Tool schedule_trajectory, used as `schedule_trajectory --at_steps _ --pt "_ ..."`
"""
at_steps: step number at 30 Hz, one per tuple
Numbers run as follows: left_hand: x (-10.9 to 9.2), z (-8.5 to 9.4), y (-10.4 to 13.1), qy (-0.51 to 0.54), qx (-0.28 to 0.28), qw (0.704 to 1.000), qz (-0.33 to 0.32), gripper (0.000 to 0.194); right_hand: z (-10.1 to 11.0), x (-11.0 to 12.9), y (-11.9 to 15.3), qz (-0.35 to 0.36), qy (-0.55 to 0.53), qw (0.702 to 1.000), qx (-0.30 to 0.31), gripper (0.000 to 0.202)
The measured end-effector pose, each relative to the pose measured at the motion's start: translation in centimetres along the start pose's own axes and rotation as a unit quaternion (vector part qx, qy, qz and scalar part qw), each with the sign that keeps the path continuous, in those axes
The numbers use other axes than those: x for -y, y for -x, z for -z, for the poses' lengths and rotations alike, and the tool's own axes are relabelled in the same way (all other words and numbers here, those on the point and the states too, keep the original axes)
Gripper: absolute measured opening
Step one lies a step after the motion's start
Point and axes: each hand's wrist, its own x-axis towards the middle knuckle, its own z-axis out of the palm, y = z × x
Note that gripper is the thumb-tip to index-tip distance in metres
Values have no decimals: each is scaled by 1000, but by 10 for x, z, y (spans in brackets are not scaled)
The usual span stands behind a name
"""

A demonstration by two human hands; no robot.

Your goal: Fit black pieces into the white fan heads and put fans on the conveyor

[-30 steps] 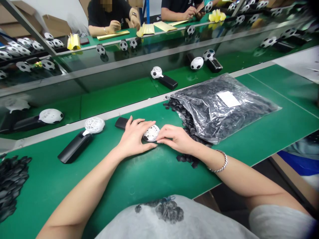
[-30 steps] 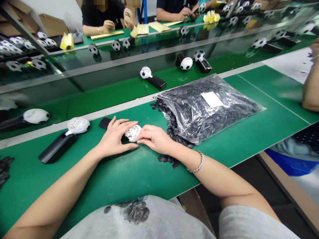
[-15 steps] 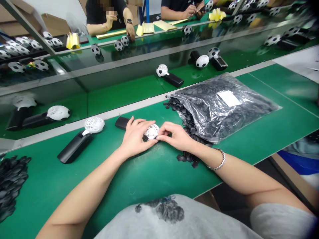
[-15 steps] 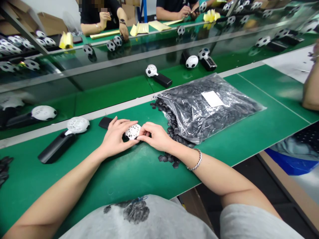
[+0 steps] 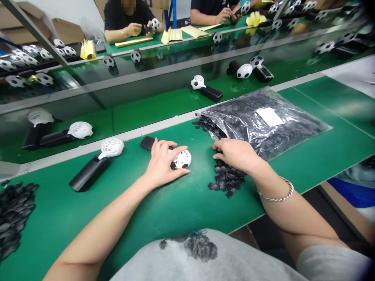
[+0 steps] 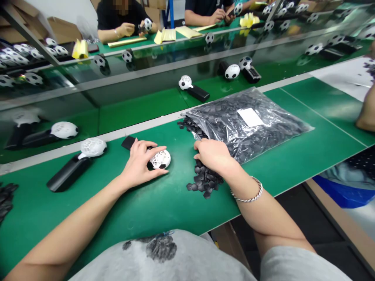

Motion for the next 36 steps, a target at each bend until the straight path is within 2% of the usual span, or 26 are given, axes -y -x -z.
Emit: schedule_trajectory --at_steps 4,7,9,13,16,18,20,22,25,27,29,31,33,36 --pt "9 9 0 57 60 997 -7 66 -3 -6 2 44 -3 999 15 4" --pt "15 14 1 112 103 988 -9 69 -5 -6 2 70 -27 997 21 10" --pt "15 13 2 141 98 985 -14 68 -6 -7 3 75 -45 996 28 10" --pt "12 3 0 176 46 983 -33 59 -4 -7 5 75 -65 993 58 6" --pt "11 0 -1 204 55 976 -56 56 0 0 5 110 -96 988 49 10" --pt "11 0 0 205 58 976 -45 56 3 8 5 124 -152 980 29 11" --pt "9 -1 1 193 44 980 -9 55 2 17 4 125 -254 959 16 8" --pt "8 -2 2 187 30 982 15 55 -2 25 3 119 -378 918 10 7" --pt "10 -1 2 204 47 978 -6 52 -13 33 1 93 -524 846 20 11" --pt "14 1 2 221 64 973 -29 51 -19 36 0 93 -573 814 42 15" --pt "17 2 1 232 75 969 -43 52 -21 38 -1 122 -562 818 24 17" --pt "19 4 0 238 83 966 -50 52 -21 40 0 168 -502 847 -56 12" --pt "20 4 -1 243 89 964 -54 51 -21 42 1 221 -435 863 -131 10" --pt "18 4 -1 248 88 963 -53 50 -22 47 2 283 -382 864 -165 9"
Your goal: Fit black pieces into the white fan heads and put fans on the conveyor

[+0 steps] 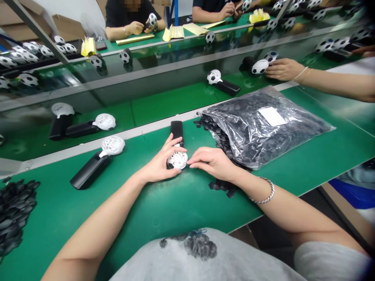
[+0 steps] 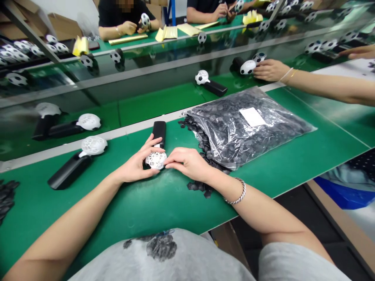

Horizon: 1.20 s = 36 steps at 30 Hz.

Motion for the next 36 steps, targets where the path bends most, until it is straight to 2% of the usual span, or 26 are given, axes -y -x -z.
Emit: schedule_trajectory --at_steps 4,6,11,18,20,22,24,25,28,30,32,34,36 --pt "-1 -3 0 -1 -13 1000 1 52 -10 1 -3 62 16 998 -1 8" --pt "-1 -6 0 -2 -28 1000 1 53 -14 0 -5 68 7 998 -13 9" --pt "-2 -13 -1 -5 -63 998 1 43 -17 -4 -7 10 -29 999 -18 5" --pt "-4 -16 -5 -19 -95 995 -29 37 -18 2 -11 -90 -50 995 -7 9" --pt "-2 -15 -6 -22 -94 994 -50 37 -9 3 -12 -123 -35 991 32 10" --pt "0 -14 -6 -21 -81 995 -60 39 8 2 -9 -161 16 981 111 14" --pt "1 -14 -5 -15 -66 997 -42 41 28 0 -4 -200 108 956 184 24" --pt "0 -14 -4 -12 -62 998 -23 43 36 -1 -1 -219 157 942 200 29" --pt "-2 -17 -2 -13 -81 995 49 51 49 -6 6 -255 219 914 228 20" --pt "-3 -18 -1 -16 -109 991 81 57 49 -9 8 -258 202 912 247 11" --pt "-3 -15 0 -11 -126 987 97 61 47 -11 8 -241 197 917 249 10" --pt "-1 -10 1 7 -113 988 101 59 46 -12 8 -211 210 925 237 10" --pt "0 -4 1 29 -74 993 92 55 45 -11 7 -187 203 932 233 11"
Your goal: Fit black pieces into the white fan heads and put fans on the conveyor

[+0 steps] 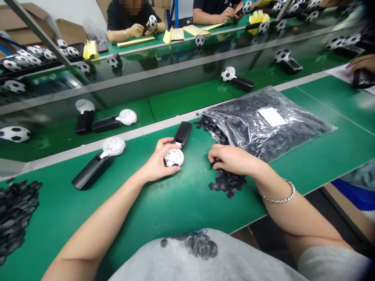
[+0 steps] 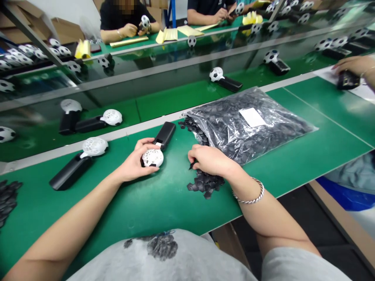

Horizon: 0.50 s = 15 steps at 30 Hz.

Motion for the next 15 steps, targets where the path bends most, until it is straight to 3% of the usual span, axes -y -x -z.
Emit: schedule_trajectory --at_steps 4,9,12,15 --pt "-1 6 0 9 47 999 -10 56 -2 8 -2 38 -117 992 -25 13" --pt "0 6 1 38 91 994 -48 56 -13 23 -8 75 -282 952 -93 7" --pt "2 5 1 49 102 992 -62 56 -20 27 -12 69 -273 949 -144 10" --pt "0 4 2 40 92 993 -59 56 -25 27 -15 118 -215 953 -180 13"
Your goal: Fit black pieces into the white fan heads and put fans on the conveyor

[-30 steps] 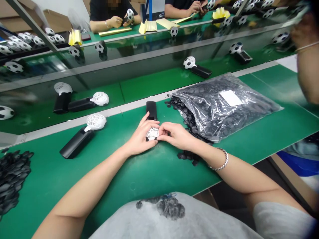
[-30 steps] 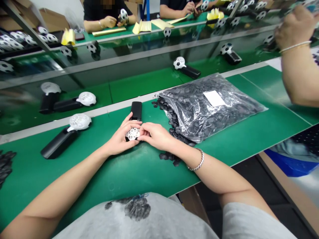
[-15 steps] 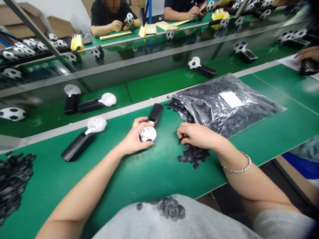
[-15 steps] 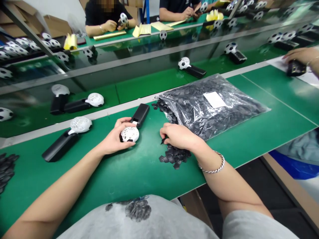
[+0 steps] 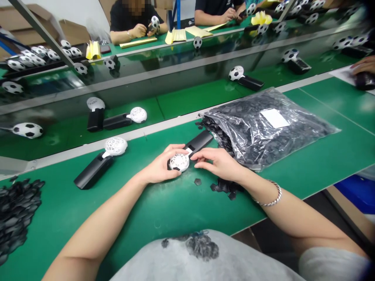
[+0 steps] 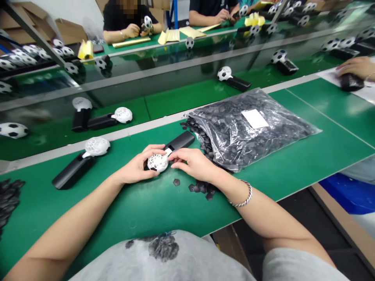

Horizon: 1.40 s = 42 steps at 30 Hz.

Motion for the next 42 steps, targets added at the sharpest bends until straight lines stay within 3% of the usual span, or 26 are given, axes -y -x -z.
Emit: schedule_trajectory --at_steps 5,14,20,30,38,40,42 --pt "-6 -6 -1 -30 -39 998 33 51 -3 -4 -2 85 60 994 -42 14" --pt "-4 -6 -1 -26 -35 999 32 50 -8 -2 -2 36 31 999 9 11" --pt "-3 -8 -1 -30 -43 998 26 50 -10 -1 -4 30 -14 999 -14 6" --pt "-8 -22 -7 -27 -156 987 37 34 -22 -3 -9 -30 -81 995 -56 7" --pt "-4 -27 -10 -35 -184 982 23 31 -18 0 -12 -143 28 989 -30 26" --pt "-4 -25 -9 -11 -183 983 26 31 -11 0 -15 -101 91 990 -23 27" --pt "-4 -20 -8 64 -177 981 58 31 -1 -2 -20 -9 175 984 -23 38"
